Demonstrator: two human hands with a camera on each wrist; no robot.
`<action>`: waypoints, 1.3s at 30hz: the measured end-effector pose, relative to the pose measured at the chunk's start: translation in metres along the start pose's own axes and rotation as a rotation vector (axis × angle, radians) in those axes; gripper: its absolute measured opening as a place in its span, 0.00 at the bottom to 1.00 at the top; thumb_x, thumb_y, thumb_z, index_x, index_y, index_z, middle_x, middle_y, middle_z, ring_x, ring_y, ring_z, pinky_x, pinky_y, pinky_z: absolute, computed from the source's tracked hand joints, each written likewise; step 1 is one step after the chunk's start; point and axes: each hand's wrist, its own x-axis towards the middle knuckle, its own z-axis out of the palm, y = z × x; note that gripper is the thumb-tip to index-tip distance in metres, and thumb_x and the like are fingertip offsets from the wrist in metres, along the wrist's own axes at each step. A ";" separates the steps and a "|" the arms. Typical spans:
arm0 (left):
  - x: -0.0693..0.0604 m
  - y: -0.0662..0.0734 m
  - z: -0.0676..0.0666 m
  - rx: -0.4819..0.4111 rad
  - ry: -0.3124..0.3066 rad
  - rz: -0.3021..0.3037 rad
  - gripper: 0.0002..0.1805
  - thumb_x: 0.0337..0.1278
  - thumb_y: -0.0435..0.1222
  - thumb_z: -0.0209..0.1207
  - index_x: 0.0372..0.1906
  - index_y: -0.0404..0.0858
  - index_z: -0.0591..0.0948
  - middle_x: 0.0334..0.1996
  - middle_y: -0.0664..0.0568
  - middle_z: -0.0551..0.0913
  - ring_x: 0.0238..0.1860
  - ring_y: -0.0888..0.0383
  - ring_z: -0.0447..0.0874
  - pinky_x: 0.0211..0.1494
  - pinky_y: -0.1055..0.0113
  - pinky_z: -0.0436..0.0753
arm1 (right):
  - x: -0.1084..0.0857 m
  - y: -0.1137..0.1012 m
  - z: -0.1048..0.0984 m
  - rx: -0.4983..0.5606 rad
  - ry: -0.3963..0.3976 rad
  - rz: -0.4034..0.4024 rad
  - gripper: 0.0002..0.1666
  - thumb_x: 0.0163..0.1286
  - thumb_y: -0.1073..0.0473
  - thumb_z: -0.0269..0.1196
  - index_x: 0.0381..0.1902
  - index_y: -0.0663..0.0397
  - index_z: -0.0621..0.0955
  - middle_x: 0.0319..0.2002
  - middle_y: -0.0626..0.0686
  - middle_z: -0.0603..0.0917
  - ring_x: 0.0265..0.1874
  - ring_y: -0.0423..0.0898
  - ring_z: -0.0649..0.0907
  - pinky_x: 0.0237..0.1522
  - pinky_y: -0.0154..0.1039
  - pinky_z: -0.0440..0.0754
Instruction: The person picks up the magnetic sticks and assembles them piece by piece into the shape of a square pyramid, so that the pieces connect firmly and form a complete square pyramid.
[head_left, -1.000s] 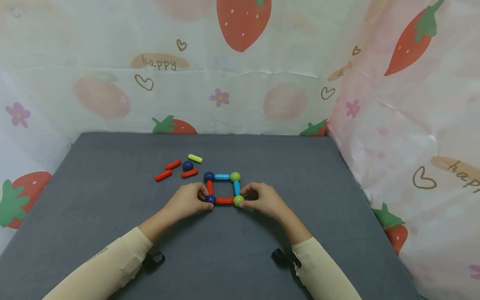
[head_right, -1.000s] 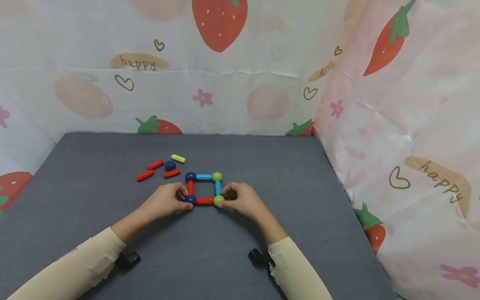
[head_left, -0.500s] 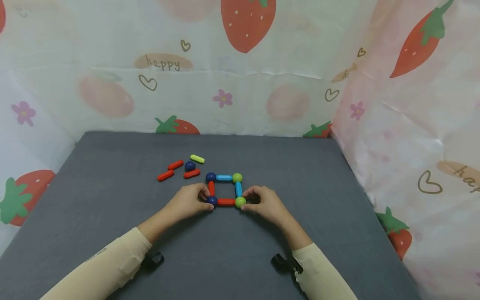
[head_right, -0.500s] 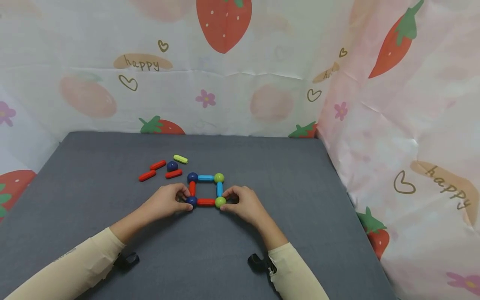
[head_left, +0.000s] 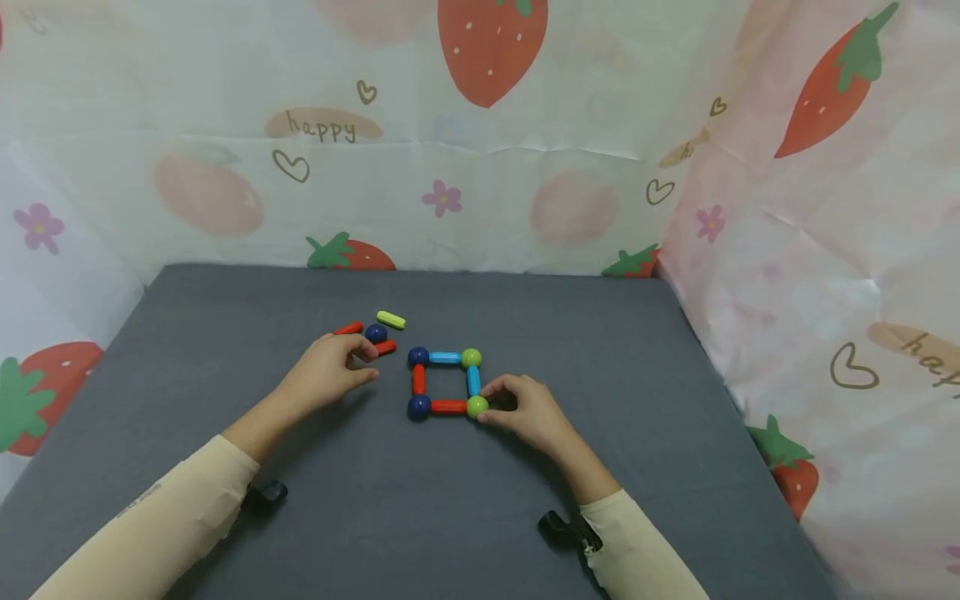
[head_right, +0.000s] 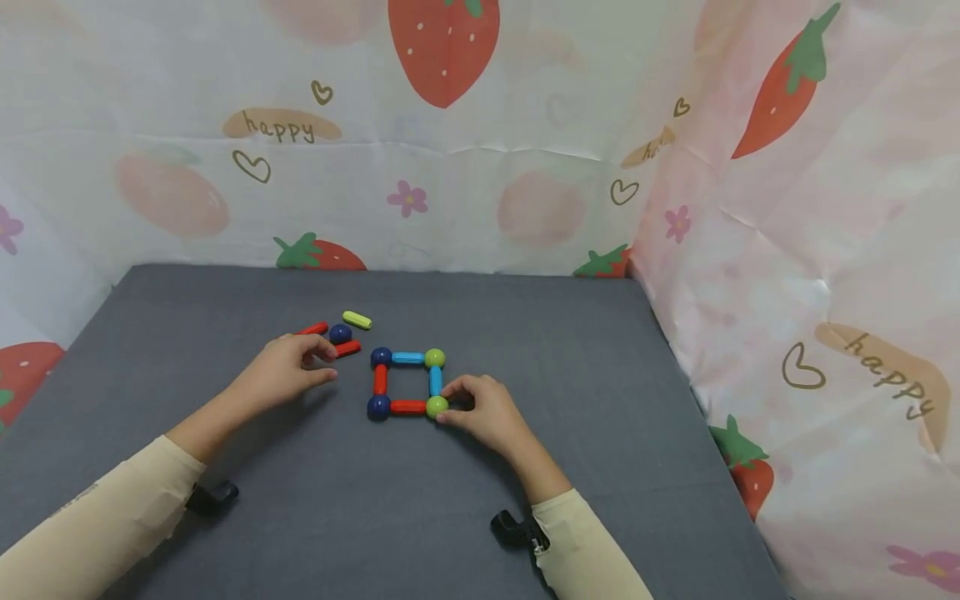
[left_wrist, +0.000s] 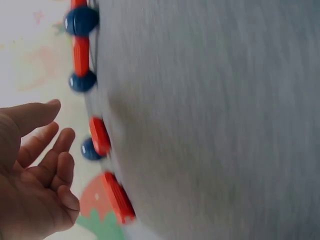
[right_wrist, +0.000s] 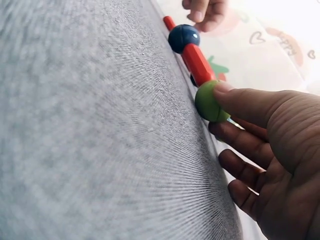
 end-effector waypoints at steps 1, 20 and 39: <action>0.002 -0.005 -0.004 0.011 0.015 -0.004 0.16 0.64 0.41 0.68 0.53 0.40 0.84 0.49 0.48 0.85 0.50 0.48 0.78 0.49 0.52 0.81 | 0.000 0.000 0.000 0.002 0.000 0.000 0.16 0.58 0.49 0.79 0.44 0.38 0.87 0.42 0.41 0.86 0.45 0.42 0.79 0.52 0.47 0.78; 0.020 -0.066 -0.030 0.015 0.023 -0.133 0.23 0.62 0.42 0.70 0.57 0.36 0.81 0.54 0.39 0.83 0.54 0.43 0.80 0.50 0.50 0.82 | -0.004 0.005 0.003 0.018 -0.006 0.026 0.17 0.58 0.48 0.79 0.45 0.36 0.87 0.43 0.41 0.84 0.44 0.42 0.79 0.51 0.46 0.77; 0.020 -0.066 -0.029 0.035 0.001 -0.164 0.17 0.68 0.41 0.65 0.54 0.35 0.83 0.48 0.41 0.84 0.45 0.46 0.79 0.46 0.53 0.78 | -0.001 0.003 0.002 0.018 0.011 0.029 0.17 0.57 0.50 0.80 0.44 0.36 0.87 0.43 0.42 0.84 0.45 0.43 0.79 0.53 0.48 0.77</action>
